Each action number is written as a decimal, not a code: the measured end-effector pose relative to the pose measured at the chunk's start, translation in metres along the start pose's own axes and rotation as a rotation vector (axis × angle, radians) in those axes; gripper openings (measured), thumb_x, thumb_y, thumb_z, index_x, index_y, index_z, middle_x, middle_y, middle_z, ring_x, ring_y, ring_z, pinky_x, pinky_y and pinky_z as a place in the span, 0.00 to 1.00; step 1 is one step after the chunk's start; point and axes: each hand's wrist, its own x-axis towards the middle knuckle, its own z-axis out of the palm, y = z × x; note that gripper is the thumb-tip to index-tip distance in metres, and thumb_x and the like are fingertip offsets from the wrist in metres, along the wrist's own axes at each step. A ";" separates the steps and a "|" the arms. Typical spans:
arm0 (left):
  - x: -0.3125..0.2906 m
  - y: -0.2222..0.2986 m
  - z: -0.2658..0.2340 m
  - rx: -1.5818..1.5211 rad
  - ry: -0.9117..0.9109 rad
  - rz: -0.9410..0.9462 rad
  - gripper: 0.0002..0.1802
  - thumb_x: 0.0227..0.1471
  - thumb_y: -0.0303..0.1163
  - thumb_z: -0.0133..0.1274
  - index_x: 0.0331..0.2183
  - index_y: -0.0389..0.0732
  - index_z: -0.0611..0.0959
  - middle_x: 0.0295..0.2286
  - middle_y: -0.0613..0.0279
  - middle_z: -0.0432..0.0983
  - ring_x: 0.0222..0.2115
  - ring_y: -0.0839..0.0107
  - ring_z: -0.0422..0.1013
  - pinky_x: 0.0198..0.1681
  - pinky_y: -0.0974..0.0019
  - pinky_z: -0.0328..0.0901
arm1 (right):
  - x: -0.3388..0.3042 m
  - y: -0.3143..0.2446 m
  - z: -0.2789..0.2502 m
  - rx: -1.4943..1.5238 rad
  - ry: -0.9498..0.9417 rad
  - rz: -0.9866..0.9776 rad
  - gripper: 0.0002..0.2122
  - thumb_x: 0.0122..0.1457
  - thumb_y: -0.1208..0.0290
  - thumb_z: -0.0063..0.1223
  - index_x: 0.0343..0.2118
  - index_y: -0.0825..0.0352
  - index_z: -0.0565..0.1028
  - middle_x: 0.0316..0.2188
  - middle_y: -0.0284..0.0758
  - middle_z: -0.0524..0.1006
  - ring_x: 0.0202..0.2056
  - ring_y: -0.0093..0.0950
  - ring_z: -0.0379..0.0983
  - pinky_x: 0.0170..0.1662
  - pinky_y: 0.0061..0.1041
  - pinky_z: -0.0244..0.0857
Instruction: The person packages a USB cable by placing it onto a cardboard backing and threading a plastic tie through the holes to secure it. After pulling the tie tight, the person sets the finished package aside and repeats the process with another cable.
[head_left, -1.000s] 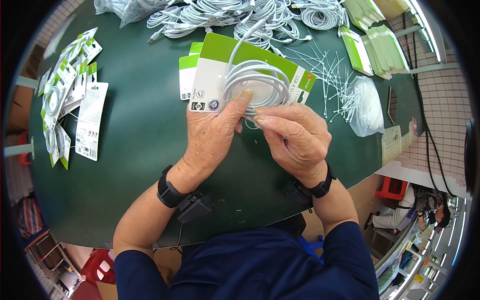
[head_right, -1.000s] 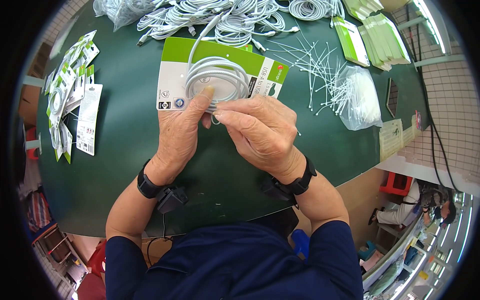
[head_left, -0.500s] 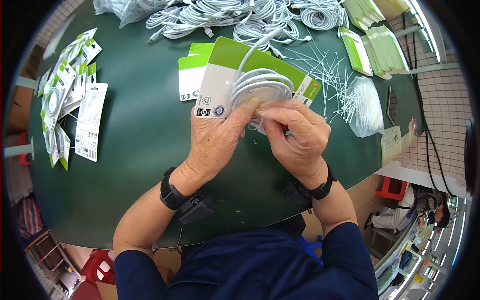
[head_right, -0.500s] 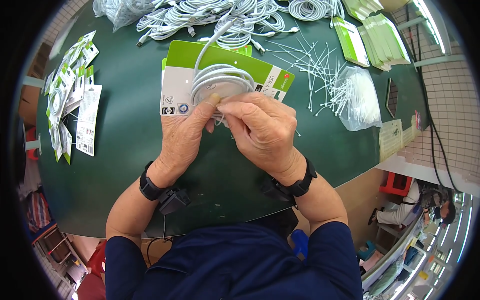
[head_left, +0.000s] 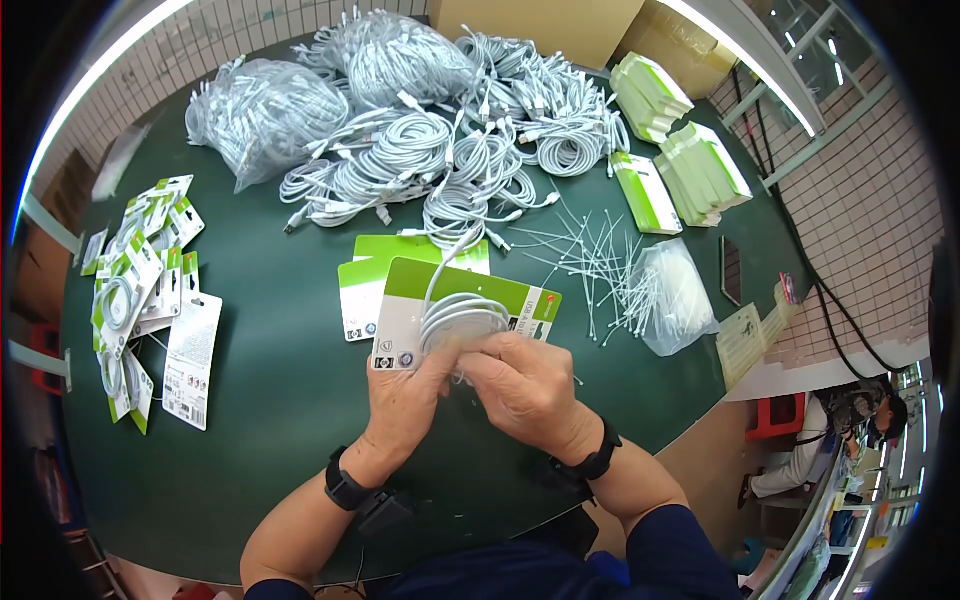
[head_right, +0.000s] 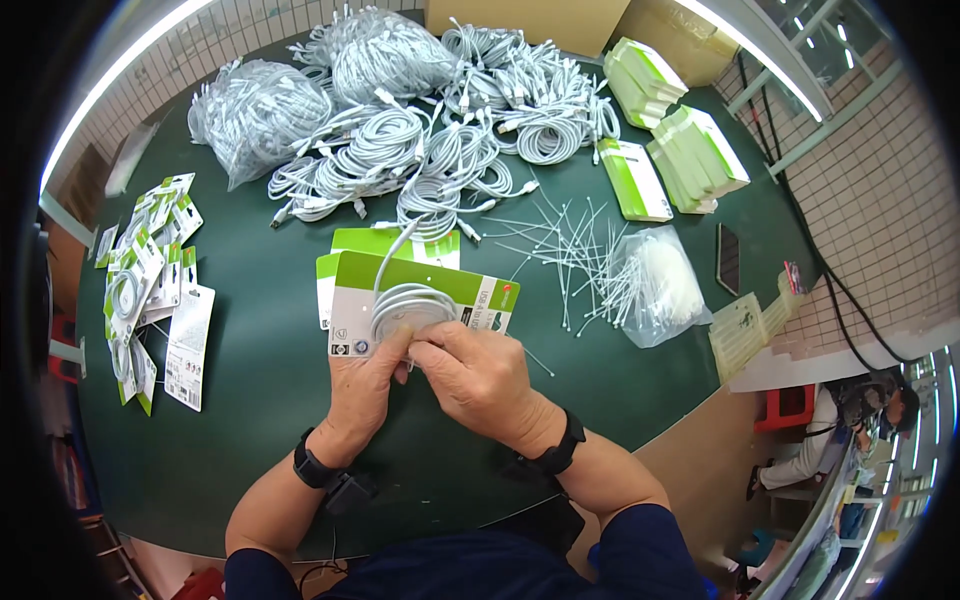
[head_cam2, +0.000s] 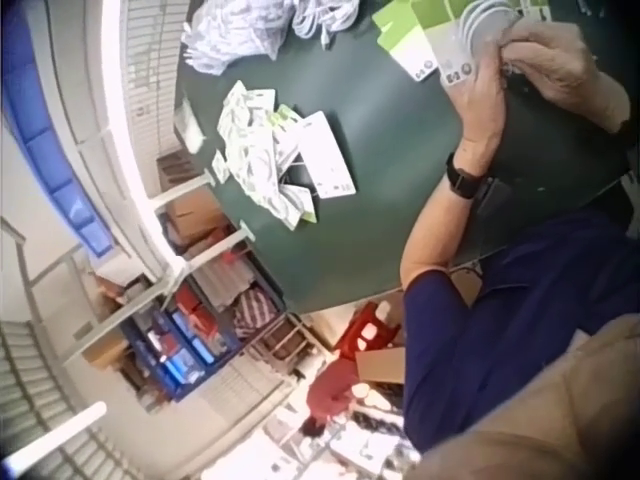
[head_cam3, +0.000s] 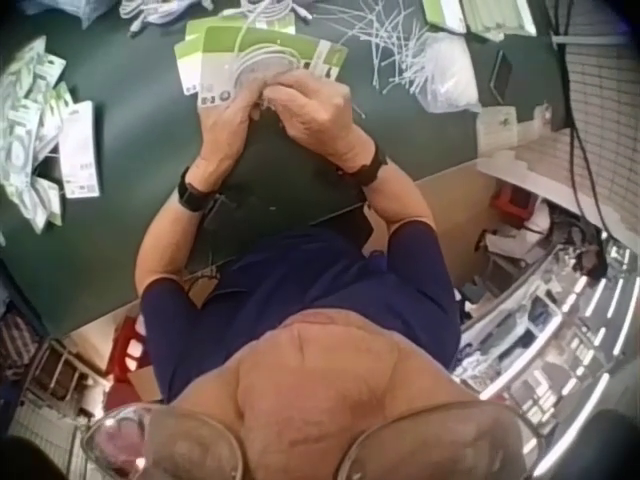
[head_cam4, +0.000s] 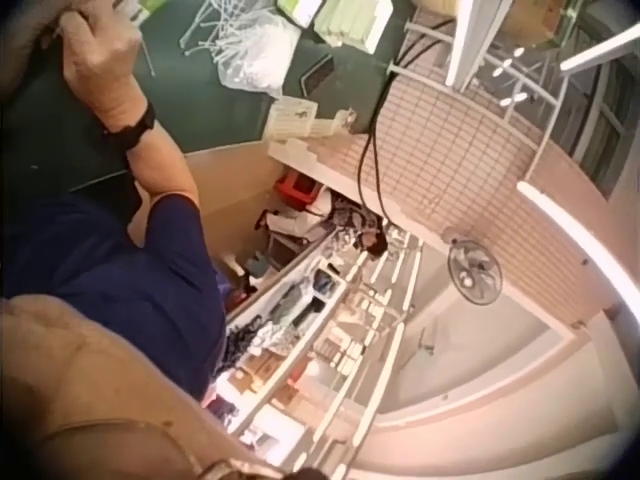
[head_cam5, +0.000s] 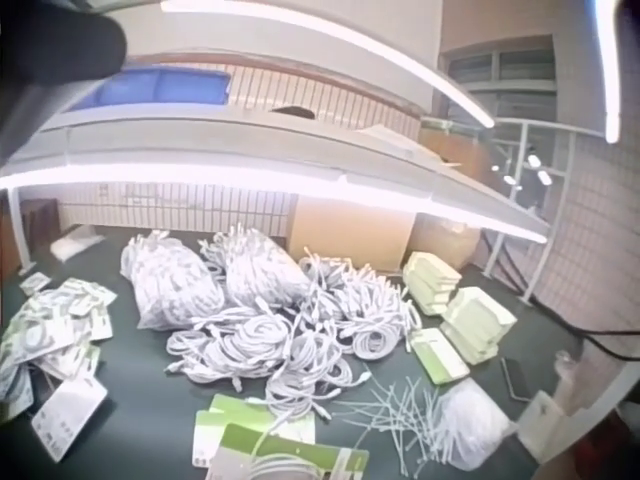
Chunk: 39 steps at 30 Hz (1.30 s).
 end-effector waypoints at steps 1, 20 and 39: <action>0.000 0.000 0.000 -0.001 0.003 -0.008 0.08 0.56 0.29 0.60 0.37 0.36 0.83 0.24 0.69 0.77 0.19 0.83 0.67 0.20 0.77 0.61 | 0.001 -0.002 0.001 -0.003 0.007 0.021 0.10 0.45 0.82 0.64 0.31 0.64 0.80 0.30 0.35 0.80 0.25 0.32 0.78 0.26 0.27 0.70; 0.005 0.024 -0.005 -0.116 -0.027 -0.062 0.12 0.56 0.25 0.56 0.43 0.35 0.76 0.30 0.64 0.75 0.20 0.79 0.66 0.19 0.75 0.60 | 0.011 0.042 -0.037 0.381 0.500 0.548 0.04 0.62 0.80 0.54 0.39 0.70 0.77 0.32 0.31 0.77 0.25 0.15 0.69 0.27 0.15 0.66; -0.004 0.024 0.011 -0.105 -0.120 -0.106 0.15 0.55 0.27 0.60 0.44 0.35 0.77 0.29 0.64 0.76 0.19 0.81 0.68 0.18 0.77 0.62 | -0.022 0.048 -0.013 1.643 -0.283 0.914 0.22 0.61 0.65 0.58 0.55 0.71 0.71 0.44 0.41 0.80 0.38 0.27 0.81 0.36 0.23 0.78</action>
